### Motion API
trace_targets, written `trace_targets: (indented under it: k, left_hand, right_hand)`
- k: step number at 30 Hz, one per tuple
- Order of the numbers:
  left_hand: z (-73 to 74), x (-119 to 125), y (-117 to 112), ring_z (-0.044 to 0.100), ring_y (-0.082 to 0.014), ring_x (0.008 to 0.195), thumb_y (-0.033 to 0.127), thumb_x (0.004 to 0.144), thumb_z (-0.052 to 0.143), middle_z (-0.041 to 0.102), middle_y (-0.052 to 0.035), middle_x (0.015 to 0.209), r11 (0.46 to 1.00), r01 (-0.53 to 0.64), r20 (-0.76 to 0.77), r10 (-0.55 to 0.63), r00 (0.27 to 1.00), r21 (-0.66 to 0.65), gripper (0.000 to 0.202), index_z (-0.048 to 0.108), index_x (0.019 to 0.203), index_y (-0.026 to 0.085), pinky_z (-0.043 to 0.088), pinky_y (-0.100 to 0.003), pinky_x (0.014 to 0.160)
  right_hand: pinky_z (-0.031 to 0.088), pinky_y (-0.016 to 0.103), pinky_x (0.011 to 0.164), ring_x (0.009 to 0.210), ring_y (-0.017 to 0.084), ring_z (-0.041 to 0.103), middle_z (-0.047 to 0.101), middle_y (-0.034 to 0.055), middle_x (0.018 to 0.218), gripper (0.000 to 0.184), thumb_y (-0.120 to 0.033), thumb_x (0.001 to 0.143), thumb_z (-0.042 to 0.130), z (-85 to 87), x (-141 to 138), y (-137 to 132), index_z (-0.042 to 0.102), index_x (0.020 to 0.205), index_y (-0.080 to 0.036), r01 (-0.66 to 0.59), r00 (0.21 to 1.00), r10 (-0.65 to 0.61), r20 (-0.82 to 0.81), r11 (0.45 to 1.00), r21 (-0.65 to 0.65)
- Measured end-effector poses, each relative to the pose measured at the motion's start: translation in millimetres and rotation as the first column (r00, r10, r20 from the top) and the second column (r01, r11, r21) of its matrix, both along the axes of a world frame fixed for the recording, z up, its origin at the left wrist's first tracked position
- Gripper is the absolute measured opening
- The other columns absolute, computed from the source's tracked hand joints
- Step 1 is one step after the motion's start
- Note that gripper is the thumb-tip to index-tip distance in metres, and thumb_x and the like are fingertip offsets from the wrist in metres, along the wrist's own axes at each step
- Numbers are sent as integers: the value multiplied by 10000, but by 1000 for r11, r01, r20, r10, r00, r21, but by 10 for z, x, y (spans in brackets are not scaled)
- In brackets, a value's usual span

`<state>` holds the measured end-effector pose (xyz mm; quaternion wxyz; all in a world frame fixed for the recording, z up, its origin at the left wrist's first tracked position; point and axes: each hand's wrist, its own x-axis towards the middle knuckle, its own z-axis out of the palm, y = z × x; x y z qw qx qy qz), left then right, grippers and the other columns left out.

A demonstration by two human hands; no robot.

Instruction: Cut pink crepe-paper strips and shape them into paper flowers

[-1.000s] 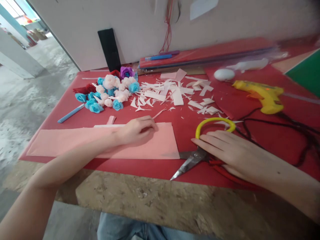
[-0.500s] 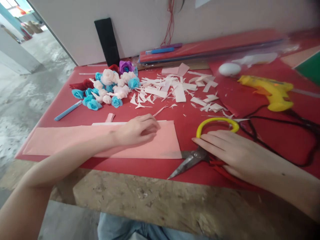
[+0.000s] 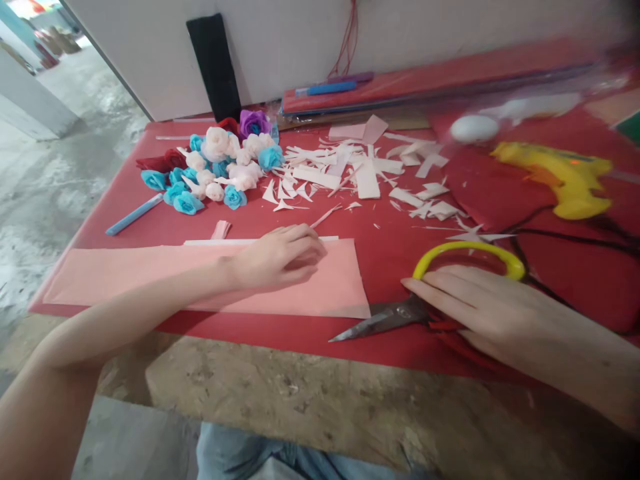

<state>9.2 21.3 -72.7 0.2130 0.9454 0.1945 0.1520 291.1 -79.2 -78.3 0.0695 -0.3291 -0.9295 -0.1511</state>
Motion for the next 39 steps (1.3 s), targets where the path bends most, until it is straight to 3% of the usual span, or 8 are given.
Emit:
trace_targets:
  k: [7,11,17,24,30,39]
  left_hand:
    - [-43,-10,6,557,-178,930,228,806,473,577,-113,1005,999,6,-12,-6,1000,33,209,560,954,108,462,-312,816]
    - [-49,-12,2,553,-181,930,239,815,454,575,-108,1010,1000,-2,-13,3,1000,23,213,557,955,114,457,-320,815]
    - [-42,-20,-1,551,-188,937,234,816,457,570,-117,1020,1000,-1,-28,1,1000,12,219,555,962,104,454,-325,822]
    - [-33,-15,1,547,-184,941,235,819,456,568,-116,1030,1000,-6,-38,6,999,13,227,555,978,106,447,-322,831]
    - [-37,-12,-1,545,-182,945,237,824,450,569,-115,1029,1000,-7,-32,7,999,5,216,555,965,112,444,-319,834]
    - [-57,-17,1,549,-175,930,234,821,466,568,-109,1013,1000,-8,-22,9,1000,13,202,552,959,115,444,-305,818]
  right_hand:
    - [449,385,748,839,234,497,535,134,894,361,-9,794,286,32,33,-59,509,1078,-17,-1,996,-1,89,1000,18]
    - [453,387,736,821,238,485,494,133,893,428,4,767,296,72,17,-107,421,1176,25,23,986,-30,164,999,48]
    - [464,388,743,930,289,479,475,206,1029,514,-24,708,313,-34,35,-150,392,1208,67,131,981,-132,142,991,17]
    - [456,403,660,723,264,530,570,151,783,419,-88,799,275,4,-43,-144,502,1132,25,16,978,-52,202,984,178]
    - [448,386,670,718,244,532,554,135,797,415,-92,812,273,19,-132,-143,500,1143,11,80,959,-120,258,984,160]
    - [451,412,740,750,253,559,585,163,829,403,-57,807,228,-9,-53,-127,517,1071,36,-64,962,7,272,978,200]
